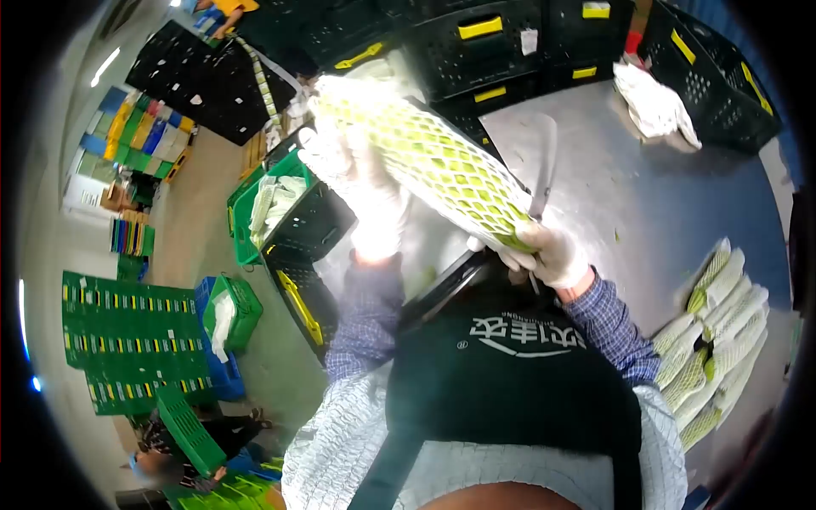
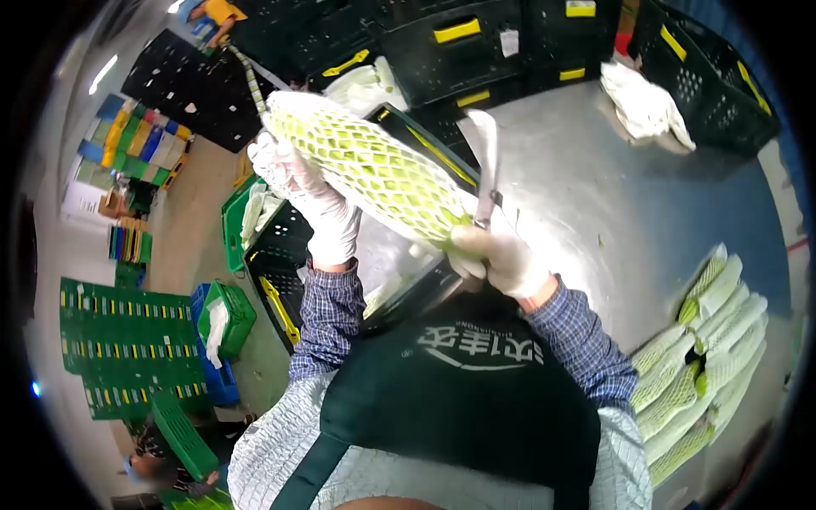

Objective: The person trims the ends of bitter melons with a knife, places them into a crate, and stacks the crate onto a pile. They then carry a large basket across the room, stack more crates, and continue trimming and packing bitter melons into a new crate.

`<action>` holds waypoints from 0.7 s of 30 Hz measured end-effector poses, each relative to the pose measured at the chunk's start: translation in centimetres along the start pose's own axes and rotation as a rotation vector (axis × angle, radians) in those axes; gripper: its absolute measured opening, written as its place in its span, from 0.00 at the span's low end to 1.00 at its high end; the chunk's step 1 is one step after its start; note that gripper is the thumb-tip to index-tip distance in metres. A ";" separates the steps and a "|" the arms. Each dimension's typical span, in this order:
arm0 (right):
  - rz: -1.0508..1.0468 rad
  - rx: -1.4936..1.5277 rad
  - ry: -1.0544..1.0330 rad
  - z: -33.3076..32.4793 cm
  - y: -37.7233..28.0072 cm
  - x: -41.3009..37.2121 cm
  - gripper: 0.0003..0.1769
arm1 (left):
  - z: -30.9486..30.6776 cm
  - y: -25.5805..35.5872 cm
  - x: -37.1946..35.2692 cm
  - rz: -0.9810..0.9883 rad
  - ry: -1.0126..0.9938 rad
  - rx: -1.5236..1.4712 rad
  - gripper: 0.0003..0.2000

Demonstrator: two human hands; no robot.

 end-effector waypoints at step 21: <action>-0.439 -1.207 0.580 -7.6 -5.5 -3.8 0.35 | 2.5 5.3 -4.1 -0.763 -0.719 -1.042 0.46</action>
Point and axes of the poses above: each hand's wrist, its own x-axis towards the middle knuckle, its own z-axis out of the palm, y = z × x, the point moved 4 cm from there along x, towards the middle knuckle, and after that the axes turned 1 degree about x, right-handed, at the moved point
